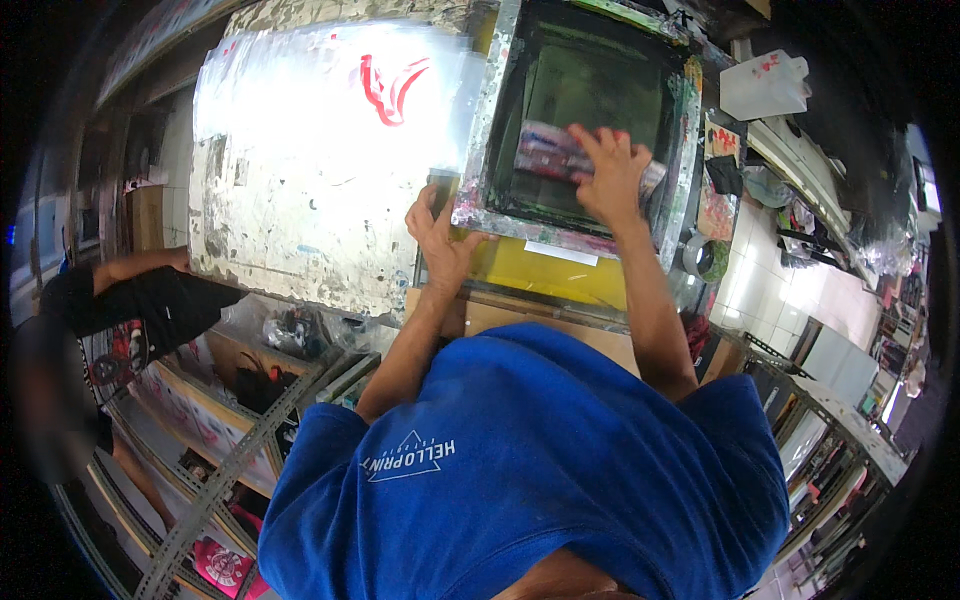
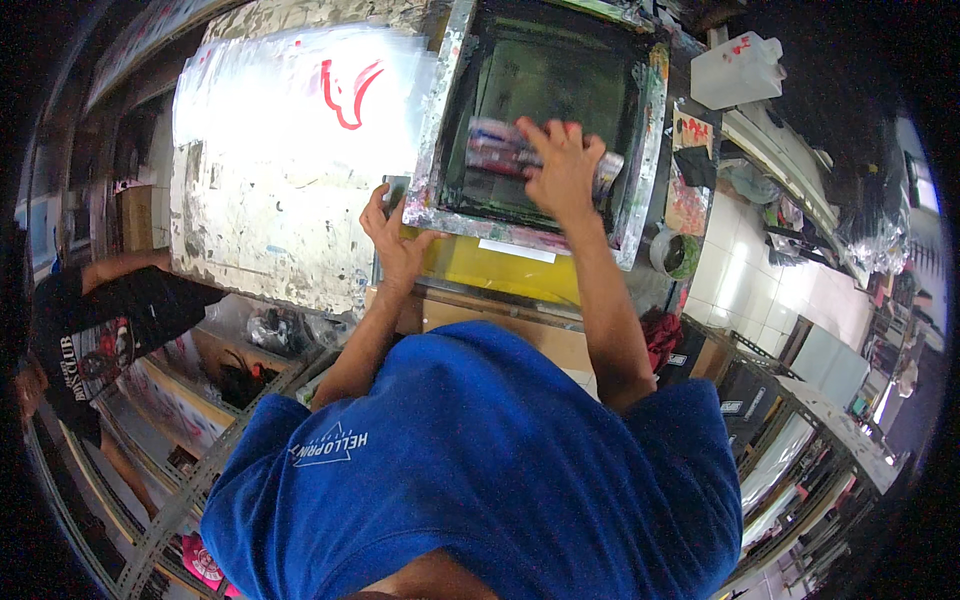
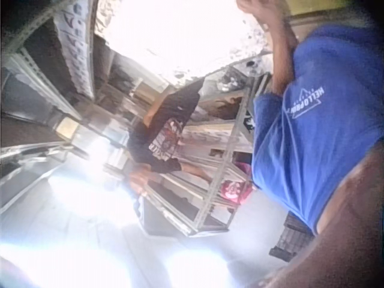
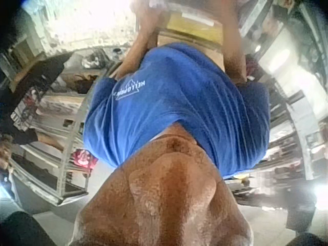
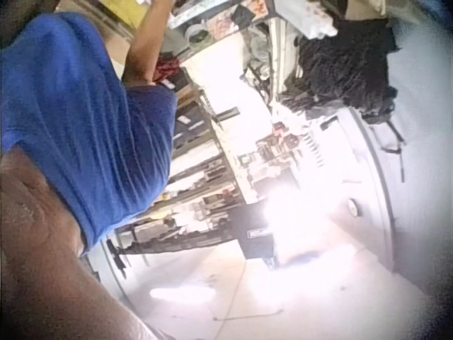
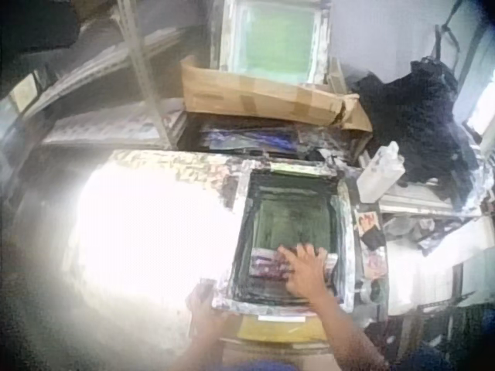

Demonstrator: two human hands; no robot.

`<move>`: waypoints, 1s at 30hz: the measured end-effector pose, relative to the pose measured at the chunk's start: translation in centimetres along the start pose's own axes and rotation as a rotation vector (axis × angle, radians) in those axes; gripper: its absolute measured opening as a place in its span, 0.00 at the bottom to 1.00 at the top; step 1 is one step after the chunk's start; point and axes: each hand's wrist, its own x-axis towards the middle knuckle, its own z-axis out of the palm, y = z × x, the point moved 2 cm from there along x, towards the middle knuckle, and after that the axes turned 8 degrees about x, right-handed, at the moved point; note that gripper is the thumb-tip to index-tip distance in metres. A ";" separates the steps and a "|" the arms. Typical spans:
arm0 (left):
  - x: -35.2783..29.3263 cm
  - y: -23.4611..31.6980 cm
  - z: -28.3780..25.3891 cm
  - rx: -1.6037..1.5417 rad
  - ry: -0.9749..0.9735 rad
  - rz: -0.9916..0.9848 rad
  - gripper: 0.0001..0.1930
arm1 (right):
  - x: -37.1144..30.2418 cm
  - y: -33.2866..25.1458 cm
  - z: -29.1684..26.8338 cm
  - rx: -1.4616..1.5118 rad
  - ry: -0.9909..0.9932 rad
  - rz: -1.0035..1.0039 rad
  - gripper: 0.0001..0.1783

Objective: The person performs screen printing by aligning a plastic bag on a workspace, lowering a screen frame over it, and using a squeegee to spread ink across the screen. They repeat this process with several plastic bags, placing each one onto a stack after printing.

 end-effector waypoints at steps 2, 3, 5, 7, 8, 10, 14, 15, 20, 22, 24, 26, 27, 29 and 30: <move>-0.1 0.0 -0.2 -0.008 -0.014 -0.008 0.40 | 3.1 2.1 0.4 -0.018 0.078 -0.025 0.43; -0.3 -0.2 -0.1 -0.018 -0.018 -0.016 0.40 | 4.9 3.2 0.5 -0.029 0.100 -0.035 0.42; -0.4 -0.2 0.0 -0.044 -0.030 -0.030 0.39 | 8.2 5.5 0.6 -0.060 0.139 -0.053 0.42; -0.4 -0.1 -0.1 -0.065 -0.036 -0.043 0.39 | 11.2 7.5 0.8 -0.092 0.176 -0.076 0.42; -0.4 -0.2 -0.1 -0.073 -0.034 -0.045 0.40 | 12.7 8.2 0.8 -0.081 0.182 -0.096 0.41; -0.6 -0.4 0.1 -0.090 -0.025 -0.048 0.40 | 15.3 9.6 0.8 -0.061 0.198 -0.138 0.40; -0.8 -0.5 0.0 -0.115 0.022 -0.030 0.42 | 20.6 12.6 -0.9 0.007 0.222 -0.195 0.31; -0.7 -0.6 0.1 -0.102 0.009 -0.023 0.42 | 21.5 12.9 -1.1 0.000 0.255 -0.206 0.30; -1.2 -0.7 0.2 -0.106 -0.012 -0.058 0.44 | 23.4 13.8 -1.0 0.143 0.184 -0.121 0.28; -1.4 -0.8 0.2 -0.113 -0.042 -0.099 0.46 | 22.8 13.4 -2.2 0.186 0.123 0.010 0.29; -1.6 -1.1 0.8 -0.128 -0.005 -0.112 0.45 | 21.6 13.4 -3.4 0.325 0.154 0.079 0.29; -1.6 -0.9 0.9 -0.186 0.018 -0.131 0.44 | 19.8 12.8 -4.9 0.462 0.155 0.140 0.30; -1.6 -0.7 0.7 -0.201 0.032 -0.132 0.44 | 18.1 12.0 -5.5 0.535 0.138 0.164 0.30; -1.4 -0.4 0.5 -0.234 0.067 -0.129 0.43 | 14.0 8.9 -7.6 0.677 0.111 0.207 0.30; -1.1 0.2 0.2 -0.296 0.113 -0.134 0.43 | 11.8 7.1 -8.6 0.734 0.072 0.187 0.31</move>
